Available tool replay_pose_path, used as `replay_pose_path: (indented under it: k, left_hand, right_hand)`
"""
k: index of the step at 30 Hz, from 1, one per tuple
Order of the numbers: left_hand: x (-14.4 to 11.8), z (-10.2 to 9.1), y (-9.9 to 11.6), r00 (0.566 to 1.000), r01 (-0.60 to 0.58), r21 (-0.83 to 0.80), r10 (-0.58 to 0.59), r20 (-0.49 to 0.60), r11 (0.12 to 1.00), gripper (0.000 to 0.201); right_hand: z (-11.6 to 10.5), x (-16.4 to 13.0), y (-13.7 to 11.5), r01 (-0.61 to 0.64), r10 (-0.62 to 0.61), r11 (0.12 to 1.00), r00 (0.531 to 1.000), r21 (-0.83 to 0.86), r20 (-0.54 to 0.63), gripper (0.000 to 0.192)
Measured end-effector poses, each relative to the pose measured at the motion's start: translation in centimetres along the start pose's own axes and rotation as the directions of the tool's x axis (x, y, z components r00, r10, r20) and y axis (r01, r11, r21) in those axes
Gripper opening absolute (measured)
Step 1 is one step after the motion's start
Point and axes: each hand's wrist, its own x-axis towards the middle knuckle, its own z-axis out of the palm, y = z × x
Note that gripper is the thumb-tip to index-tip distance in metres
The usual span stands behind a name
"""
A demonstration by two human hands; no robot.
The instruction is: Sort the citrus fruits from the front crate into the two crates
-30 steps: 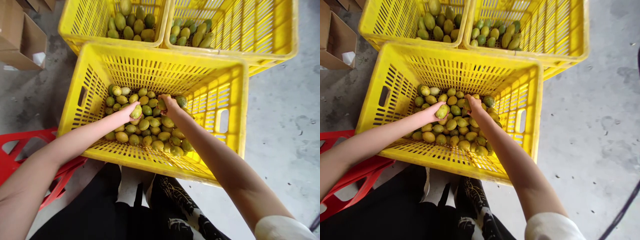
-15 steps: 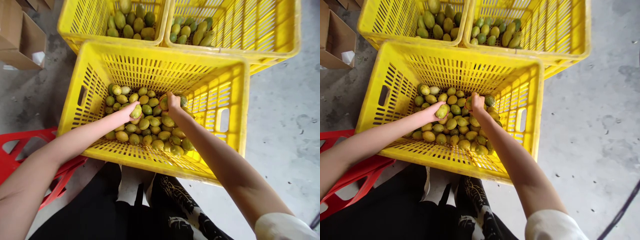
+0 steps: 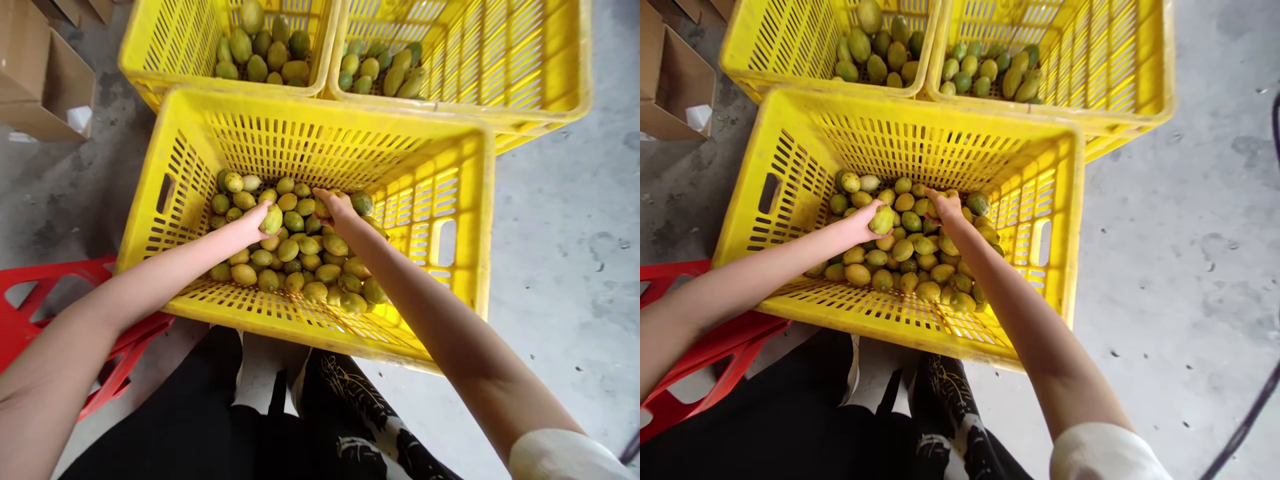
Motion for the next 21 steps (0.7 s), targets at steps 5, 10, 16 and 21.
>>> replay_pose_path:
  k: [5,10,16,21]
  left_hand:
    - [-2.2,1.6,0.8,0.999,-0.021,-0.007,0.020,-0.049,1.000,0.032]
    - [-3.2,1.8,0.7,0.998,-0.051,0.036,0.053,-0.042,0.998,0.014]
    - [-4.1,2.0,0.4,0.995,-0.086,0.156,0.093,-0.041,0.984,0.016]
    - [-3.7,1.8,0.5,0.990,-0.056,0.139,0.073,-0.117,0.989,0.014]
  right_hand:
    - [0.5,-0.7,0.2,0.069,-0.069,0.998,0.990,0.004,0.120,0.022]
    - [0.8,-0.5,0.6,0.109,-0.117,0.993,0.979,0.054,0.168,0.009]
    - [0.5,-0.6,0.1,0.039,-0.049,0.997,0.985,0.059,0.167,0.032]
    - [0.6,-1.0,-0.2,0.024,-0.041,0.997,0.966,0.070,0.257,0.030]
